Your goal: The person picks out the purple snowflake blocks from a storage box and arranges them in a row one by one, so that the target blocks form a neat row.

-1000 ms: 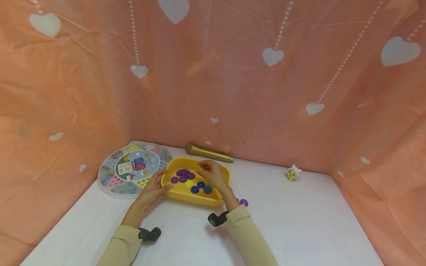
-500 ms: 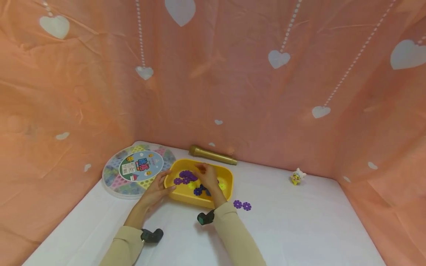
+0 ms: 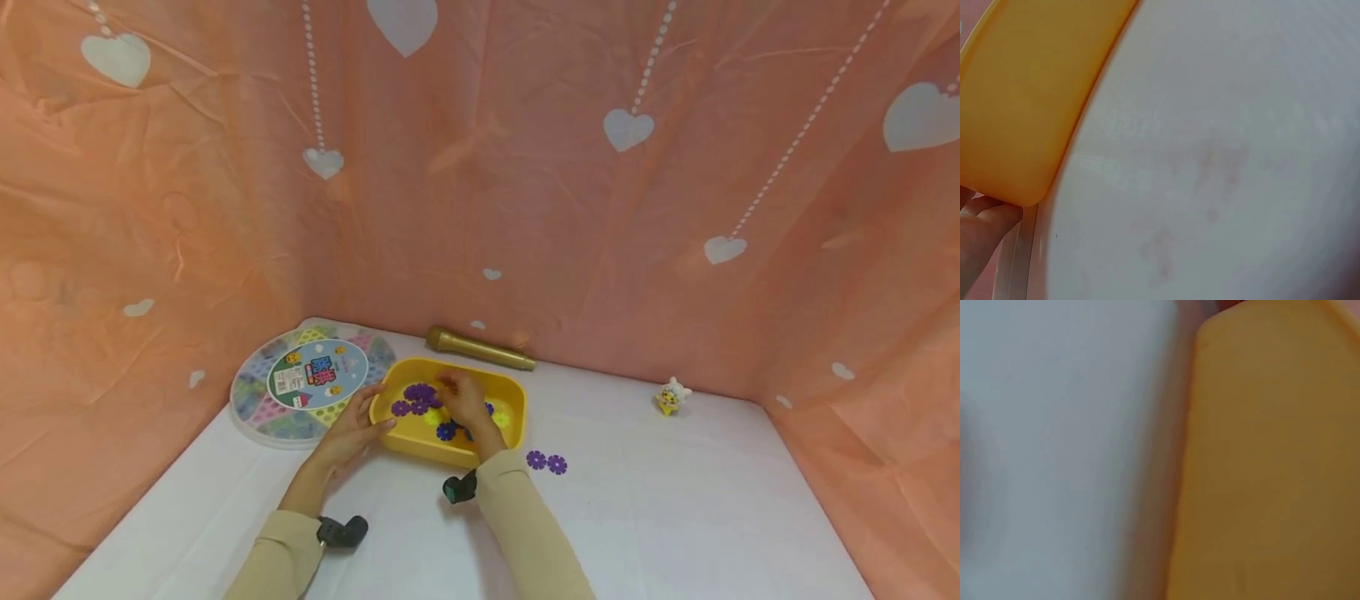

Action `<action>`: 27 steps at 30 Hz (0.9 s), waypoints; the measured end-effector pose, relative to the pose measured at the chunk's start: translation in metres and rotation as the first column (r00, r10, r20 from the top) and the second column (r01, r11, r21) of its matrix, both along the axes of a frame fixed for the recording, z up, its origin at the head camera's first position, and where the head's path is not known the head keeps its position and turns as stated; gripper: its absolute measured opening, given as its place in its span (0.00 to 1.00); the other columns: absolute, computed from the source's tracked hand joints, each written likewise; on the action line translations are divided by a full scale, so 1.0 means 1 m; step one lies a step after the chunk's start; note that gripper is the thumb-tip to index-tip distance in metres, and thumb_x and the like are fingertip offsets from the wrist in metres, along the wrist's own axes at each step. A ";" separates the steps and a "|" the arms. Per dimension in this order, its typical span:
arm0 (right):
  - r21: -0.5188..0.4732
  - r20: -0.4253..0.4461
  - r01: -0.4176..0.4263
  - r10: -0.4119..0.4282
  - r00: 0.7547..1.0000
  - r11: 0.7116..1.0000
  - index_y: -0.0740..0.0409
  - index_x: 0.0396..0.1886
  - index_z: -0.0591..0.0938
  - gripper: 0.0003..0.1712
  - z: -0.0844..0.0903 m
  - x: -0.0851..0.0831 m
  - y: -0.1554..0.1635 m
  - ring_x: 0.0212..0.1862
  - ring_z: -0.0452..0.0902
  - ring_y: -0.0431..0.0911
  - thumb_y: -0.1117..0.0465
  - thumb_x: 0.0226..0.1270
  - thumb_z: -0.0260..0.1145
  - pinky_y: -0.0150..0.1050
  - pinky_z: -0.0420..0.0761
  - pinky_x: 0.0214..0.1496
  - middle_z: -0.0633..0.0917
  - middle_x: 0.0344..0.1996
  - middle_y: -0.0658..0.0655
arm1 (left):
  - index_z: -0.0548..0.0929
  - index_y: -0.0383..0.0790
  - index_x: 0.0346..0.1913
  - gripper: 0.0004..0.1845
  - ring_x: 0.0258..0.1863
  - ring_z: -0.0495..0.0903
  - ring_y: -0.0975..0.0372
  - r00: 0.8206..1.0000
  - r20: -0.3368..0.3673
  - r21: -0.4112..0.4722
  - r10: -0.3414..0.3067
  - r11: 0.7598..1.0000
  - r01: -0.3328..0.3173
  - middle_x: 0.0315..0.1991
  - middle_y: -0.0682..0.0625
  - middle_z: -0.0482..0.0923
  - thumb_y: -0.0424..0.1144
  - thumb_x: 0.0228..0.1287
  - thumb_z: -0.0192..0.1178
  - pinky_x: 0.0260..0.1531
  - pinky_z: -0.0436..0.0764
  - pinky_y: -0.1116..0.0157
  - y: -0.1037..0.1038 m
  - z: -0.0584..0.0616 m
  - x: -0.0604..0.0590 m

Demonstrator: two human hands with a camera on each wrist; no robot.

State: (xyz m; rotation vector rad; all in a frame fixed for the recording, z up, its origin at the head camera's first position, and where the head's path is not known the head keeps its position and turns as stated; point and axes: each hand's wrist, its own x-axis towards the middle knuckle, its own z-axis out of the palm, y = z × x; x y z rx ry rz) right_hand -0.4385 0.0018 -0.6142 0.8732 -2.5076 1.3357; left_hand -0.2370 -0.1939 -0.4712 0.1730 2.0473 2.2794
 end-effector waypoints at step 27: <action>0.150 0.127 0.093 -0.112 0.986 0.984 0.68 0.42 0.82 0.13 0.150 0.118 0.000 0.43 0.80 0.53 0.69 0.56 0.67 0.41 0.81 0.48 0.84 0.38 0.62 | 0.51 0.33 0.68 0.37 0.72 0.42 0.46 1.000 -0.003 -0.039 0.009 0.999 -0.009 0.73 0.38 0.43 0.26 0.59 0.59 0.65 0.57 0.58 -0.001 -0.002 0.000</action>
